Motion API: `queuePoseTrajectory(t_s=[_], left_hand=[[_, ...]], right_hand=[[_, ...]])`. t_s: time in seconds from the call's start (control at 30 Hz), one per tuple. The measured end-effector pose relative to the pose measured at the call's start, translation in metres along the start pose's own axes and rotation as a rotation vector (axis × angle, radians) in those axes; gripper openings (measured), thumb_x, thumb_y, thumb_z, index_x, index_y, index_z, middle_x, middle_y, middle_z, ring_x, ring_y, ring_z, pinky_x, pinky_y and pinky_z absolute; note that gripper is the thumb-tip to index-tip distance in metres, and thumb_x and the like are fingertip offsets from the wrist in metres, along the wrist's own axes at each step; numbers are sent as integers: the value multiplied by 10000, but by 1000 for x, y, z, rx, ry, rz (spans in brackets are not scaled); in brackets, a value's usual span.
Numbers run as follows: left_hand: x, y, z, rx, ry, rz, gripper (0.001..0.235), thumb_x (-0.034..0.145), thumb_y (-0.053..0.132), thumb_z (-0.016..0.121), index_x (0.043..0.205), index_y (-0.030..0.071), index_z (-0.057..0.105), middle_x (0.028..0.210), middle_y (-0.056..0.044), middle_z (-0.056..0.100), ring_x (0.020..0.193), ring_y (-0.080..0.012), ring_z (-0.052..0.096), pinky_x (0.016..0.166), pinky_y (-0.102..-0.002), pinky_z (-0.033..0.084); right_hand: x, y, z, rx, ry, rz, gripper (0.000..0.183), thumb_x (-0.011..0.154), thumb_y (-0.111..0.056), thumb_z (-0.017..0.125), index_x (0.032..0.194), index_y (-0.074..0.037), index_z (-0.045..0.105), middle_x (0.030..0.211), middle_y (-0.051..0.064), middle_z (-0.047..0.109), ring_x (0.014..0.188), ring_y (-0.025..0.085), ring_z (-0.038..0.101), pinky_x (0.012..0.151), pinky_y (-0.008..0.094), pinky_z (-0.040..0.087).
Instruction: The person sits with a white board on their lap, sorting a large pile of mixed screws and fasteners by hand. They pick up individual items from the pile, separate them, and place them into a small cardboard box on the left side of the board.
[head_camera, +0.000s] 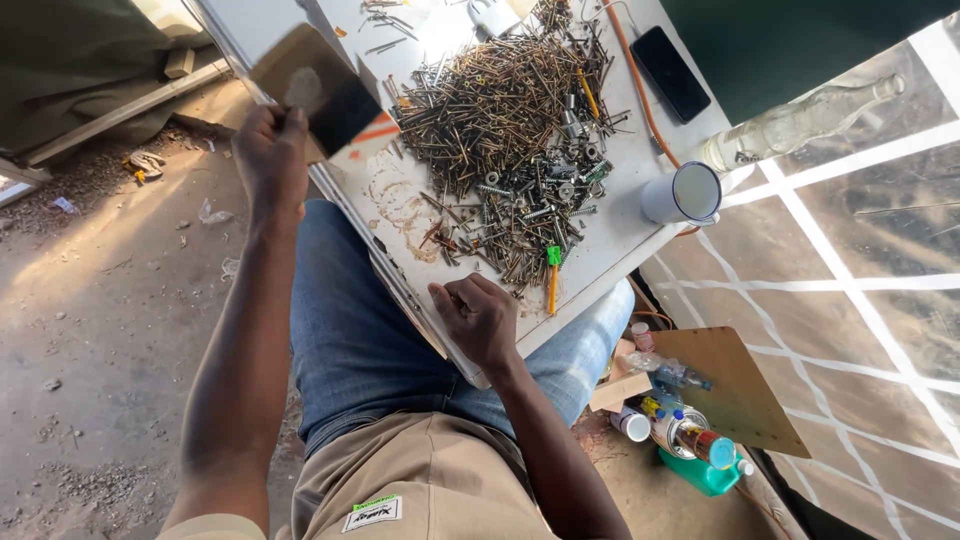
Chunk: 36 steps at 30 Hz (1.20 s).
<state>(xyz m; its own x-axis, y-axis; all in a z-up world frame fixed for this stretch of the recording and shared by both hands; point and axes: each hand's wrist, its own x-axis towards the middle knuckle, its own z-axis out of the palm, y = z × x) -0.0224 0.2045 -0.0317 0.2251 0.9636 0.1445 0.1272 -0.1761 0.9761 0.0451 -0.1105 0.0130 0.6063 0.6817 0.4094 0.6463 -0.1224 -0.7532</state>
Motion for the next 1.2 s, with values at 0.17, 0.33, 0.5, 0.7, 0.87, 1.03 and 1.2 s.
queuePoseTrajectory(t_s=[0.17, 0.33, 0.5, 0.7, 0.87, 1.03, 1.2], left_hand=[[-22, 18, 1, 58, -23, 111, 133, 1023, 123, 745, 902, 90, 700, 663, 0, 548, 643, -103, 489, 567, -321, 405], [-13, 29, -5, 204, -73, 220, 155, 1043, 149, 772, 910, 142, 692, 686, 77, 517, 639, -70, 451, 568, -304, 387], [-5, 36, -13, 335, 16, 412, 63, 1013, 134, 772, 957, 117, 750, 783, -11, 739, 674, -156, 644, 516, -364, 438], [23, -3, -14, 346, 141, 517, 97, 955, 143, 834, 889, 112, 771, 754, -35, 755, 669, -192, 674, 569, -398, 470], [53, -15, -8, 350, 238, 545, 102, 948, 166, 814, 865, 115, 786, 740, -20, 751, 636, -186, 674, 545, -401, 496], [9, 53, -9, 152, 121, 566, 227, 1080, 136, 775, 1075, 35, 570, 1016, -116, 610, 916, -314, 640, 803, -423, 532], [-84, 89, -5, 156, 177, 686, 208, 1108, 169, 734, 1115, -2, 615, 1035, -145, 587, 883, -289, 542, 786, -425, 468]], right_hand=[[3, -10, -7, -49, -51, -66, 278, 946, -209, 766, 717, -76, 684, 576, 41, 531, 481, 205, 523, 433, 317, 377], [5, -11, -4, -100, -68, -101, 318, 963, -206, 740, 697, -58, 649, 600, 13, 524, 511, 122, 448, 438, 307, 297], [5, -13, -3, -91, -54, -96, 319, 972, -212, 726, 705, -53, 653, 610, 20, 537, 519, 131, 467, 446, 310, 315], [7, -15, -4, -101, -42, -124, 282, 935, -159, 764, 696, -55, 659, 614, 26, 564, 502, 119, 474, 441, 298, 319], [7, -18, -5, -86, -23, -116, 281, 951, -166, 743, 709, -54, 655, 621, 34, 567, 492, 131, 486, 444, 296, 329], [2, -9, -8, -26, 78, -140, 292, 983, -188, 705, 743, -26, 669, 620, 44, 560, 493, 129, 449, 436, 281, 321], [-19, 25, -34, -306, 368, 7, 234, 1014, -195, 651, 797, -110, 623, 743, 33, 643, 586, 142, 561, 487, 283, 488]])
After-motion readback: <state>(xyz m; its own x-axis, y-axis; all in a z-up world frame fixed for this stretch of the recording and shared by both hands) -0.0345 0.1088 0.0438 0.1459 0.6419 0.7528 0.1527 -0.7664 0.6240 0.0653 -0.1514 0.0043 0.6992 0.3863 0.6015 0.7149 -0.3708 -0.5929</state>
